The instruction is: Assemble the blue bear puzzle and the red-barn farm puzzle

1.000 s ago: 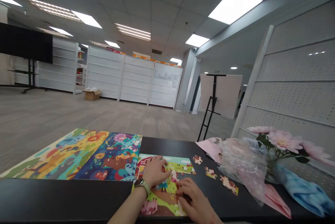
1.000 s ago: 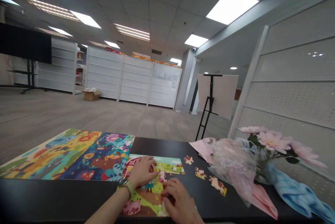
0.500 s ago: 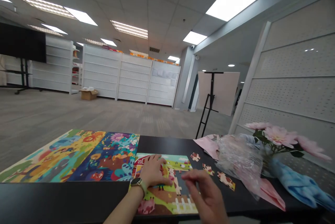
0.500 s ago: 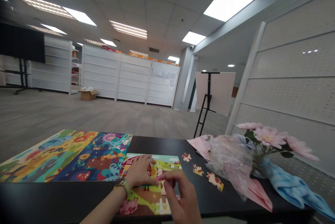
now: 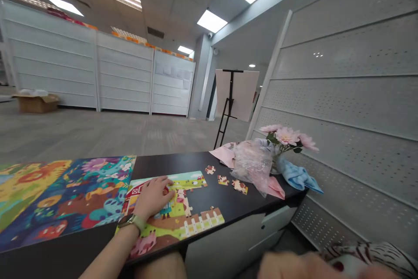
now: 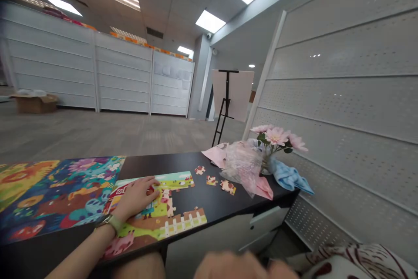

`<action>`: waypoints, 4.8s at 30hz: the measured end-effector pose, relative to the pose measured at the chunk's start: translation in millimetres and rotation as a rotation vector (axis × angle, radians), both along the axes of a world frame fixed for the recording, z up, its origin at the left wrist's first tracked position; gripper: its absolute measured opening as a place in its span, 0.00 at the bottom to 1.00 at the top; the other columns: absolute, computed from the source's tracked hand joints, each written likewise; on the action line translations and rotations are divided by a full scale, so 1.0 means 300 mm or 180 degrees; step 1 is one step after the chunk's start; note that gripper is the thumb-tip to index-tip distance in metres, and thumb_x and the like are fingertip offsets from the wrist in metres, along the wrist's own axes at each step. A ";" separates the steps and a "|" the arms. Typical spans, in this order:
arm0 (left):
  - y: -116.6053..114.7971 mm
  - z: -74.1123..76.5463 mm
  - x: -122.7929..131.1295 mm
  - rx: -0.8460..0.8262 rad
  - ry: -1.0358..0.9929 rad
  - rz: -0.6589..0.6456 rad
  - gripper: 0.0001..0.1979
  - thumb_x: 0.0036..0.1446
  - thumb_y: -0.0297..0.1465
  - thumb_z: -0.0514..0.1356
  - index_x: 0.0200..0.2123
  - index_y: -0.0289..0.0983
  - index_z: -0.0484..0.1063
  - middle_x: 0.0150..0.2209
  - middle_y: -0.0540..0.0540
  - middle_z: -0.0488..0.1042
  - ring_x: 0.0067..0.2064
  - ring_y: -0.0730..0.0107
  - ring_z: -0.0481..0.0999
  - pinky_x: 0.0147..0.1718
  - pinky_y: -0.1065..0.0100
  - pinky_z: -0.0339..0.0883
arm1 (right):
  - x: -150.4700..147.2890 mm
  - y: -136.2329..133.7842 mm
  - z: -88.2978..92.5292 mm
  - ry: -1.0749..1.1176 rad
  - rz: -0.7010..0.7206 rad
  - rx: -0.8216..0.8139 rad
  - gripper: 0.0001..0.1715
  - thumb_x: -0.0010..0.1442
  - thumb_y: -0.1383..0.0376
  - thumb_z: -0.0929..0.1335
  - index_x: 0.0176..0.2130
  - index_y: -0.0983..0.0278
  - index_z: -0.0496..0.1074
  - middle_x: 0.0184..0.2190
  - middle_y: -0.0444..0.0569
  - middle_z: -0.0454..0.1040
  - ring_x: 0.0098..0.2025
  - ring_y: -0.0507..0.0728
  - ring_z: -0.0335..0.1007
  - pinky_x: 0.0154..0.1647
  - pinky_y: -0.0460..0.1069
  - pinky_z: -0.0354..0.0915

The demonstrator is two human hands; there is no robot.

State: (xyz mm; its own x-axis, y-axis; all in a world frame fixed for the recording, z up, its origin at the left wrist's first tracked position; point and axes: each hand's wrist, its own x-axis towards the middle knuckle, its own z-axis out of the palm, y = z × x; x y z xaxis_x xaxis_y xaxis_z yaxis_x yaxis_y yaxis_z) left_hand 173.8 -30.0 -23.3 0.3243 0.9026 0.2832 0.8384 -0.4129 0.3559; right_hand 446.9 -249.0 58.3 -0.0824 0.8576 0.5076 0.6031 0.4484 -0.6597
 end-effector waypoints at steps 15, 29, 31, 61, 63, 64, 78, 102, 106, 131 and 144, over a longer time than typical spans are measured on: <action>-0.013 0.014 -0.001 -0.0025 -0.0245 0.0037 0.14 0.57 0.38 0.55 0.45 0.48 0.76 0.57 0.49 0.72 0.59 0.55 0.67 0.58 0.54 0.54 | 0.266 0.643 -0.195 -0.0394 -0.0793 -0.0919 0.25 0.41 0.63 0.74 0.42 0.63 0.76 0.33 0.46 0.77 0.38 0.59 0.73 0.45 0.53 0.65; -0.022 0.032 -0.009 -0.0138 -0.0397 0.0009 0.15 0.55 0.37 0.57 0.45 0.48 0.76 0.56 0.48 0.73 0.59 0.54 0.67 0.59 0.55 0.53 | 0.069 0.568 -0.195 0.1240 0.0057 -0.1567 0.20 0.48 0.55 0.73 0.40 0.63 0.73 0.25 0.43 0.76 0.25 0.52 0.69 0.23 0.45 0.58; -0.022 0.032 -0.010 -0.0129 -0.0406 0.0008 0.15 0.55 0.37 0.57 0.45 0.48 0.76 0.55 0.48 0.73 0.59 0.54 0.67 0.59 0.55 0.53 | 0.026 0.563 -0.207 0.1118 0.0056 -0.1574 0.20 0.47 0.51 0.74 0.30 0.63 0.70 0.21 0.43 0.74 0.23 0.53 0.69 0.23 0.46 0.57; -0.006 0.002 -0.011 -0.0036 -0.0514 -0.0029 0.14 0.54 0.35 0.57 0.43 0.47 0.76 0.55 0.49 0.73 0.59 0.55 0.67 0.58 0.54 0.54 | 0.025 0.627 -0.288 -0.0251 -0.1366 -0.0588 0.18 0.53 0.51 0.69 0.23 0.59 0.64 0.19 0.45 0.74 0.25 0.58 0.72 0.29 0.48 0.59; -0.005 0.001 -0.011 -0.0040 -0.0507 -0.0036 0.14 0.54 0.35 0.57 0.44 0.47 0.76 0.56 0.49 0.73 0.59 0.55 0.67 0.58 0.55 0.54 | 0.019 0.629 -0.286 -0.0689 -0.1571 -0.0482 0.20 0.54 0.51 0.68 0.20 0.59 0.61 0.19 0.44 0.72 0.25 0.58 0.69 0.28 0.49 0.57; -0.004 0.000 -0.011 -0.0042 -0.0505 -0.0043 0.14 0.54 0.35 0.57 0.44 0.47 0.76 0.56 0.49 0.73 0.59 0.55 0.67 0.58 0.55 0.54 | 0.016 0.627 -0.285 -0.0876 -0.1618 -0.0466 0.21 0.55 0.52 0.67 0.19 0.59 0.60 0.19 0.44 0.71 0.26 0.58 0.69 0.28 0.49 0.56; -0.004 -0.012 -0.007 -0.0017 -0.0528 -0.0031 0.14 0.54 0.34 0.57 0.43 0.47 0.76 0.55 0.49 0.74 0.58 0.56 0.68 0.58 0.55 0.53 | -0.020 0.582 -0.277 -0.1270 -0.1417 -0.0566 0.19 0.62 0.55 0.63 0.39 0.59 0.80 0.35 0.52 0.77 0.40 0.61 0.74 0.39 0.50 0.63; -0.012 0.006 -0.005 -0.0042 -0.0278 -0.0029 0.15 0.57 0.34 0.54 0.46 0.46 0.76 0.57 0.47 0.73 0.59 0.57 0.68 0.58 0.56 0.54 | 0.289 0.524 -0.248 -0.0983 -0.1964 -0.0038 0.18 0.55 0.64 0.62 0.41 0.62 0.78 0.42 0.54 0.79 0.47 0.63 0.73 0.51 0.55 0.64; -0.009 0.002 -0.006 -0.0065 -0.0427 -0.0015 0.14 0.54 0.33 0.56 0.44 0.46 0.76 0.55 0.48 0.73 0.58 0.56 0.68 0.58 0.55 0.53 | 0.400 0.503 -0.251 -0.0999 -0.1878 -0.0396 0.13 0.52 0.62 0.65 0.35 0.58 0.78 0.36 0.49 0.80 0.41 0.63 0.76 0.42 0.53 0.67; -0.023 0.023 -0.005 -0.0181 -0.0375 0.0028 0.16 0.55 0.34 0.56 0.46 0.46 0.76 0.57 0.48 0.72 0.60 0.56 0.66 0.60 0.56 0.53 | -0.067 0.513 -0.209 -0.0404 0.0478 -0.0089 0.27 0.48 0.73 0.62 0.48 0.61 0.72 0.49 0.52 0.75 0.52 0.59 0.71 0.51 0.51 0.69; -0.026 0.029 -0.003 -0.0162 -0.0347 0.0025 0.16 0.55 0.34 0.56 0.46 0.46 0.76 0.58 0.48 0.72 0.60 0.57 0.67 0.59 0.57 0.54 | 0.026 0.587 -0.271 0.0886 0.0031 -0.0485 0.19 0.49 0.63 0.66 0.42 0.65 0.76 0.26 0.46 0.74 0.30 0.57 0.72 0.33 0.49 0.68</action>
State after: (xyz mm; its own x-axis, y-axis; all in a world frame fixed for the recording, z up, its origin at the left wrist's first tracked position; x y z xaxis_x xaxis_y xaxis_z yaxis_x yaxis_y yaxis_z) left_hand 173.0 -37.8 -14.6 0.2870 0.9190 0.2702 0.7967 -0.3856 0.4654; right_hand 454.9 -72.8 -23.1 0.0332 0.9253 0.3777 0.3860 0.3367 -0.8588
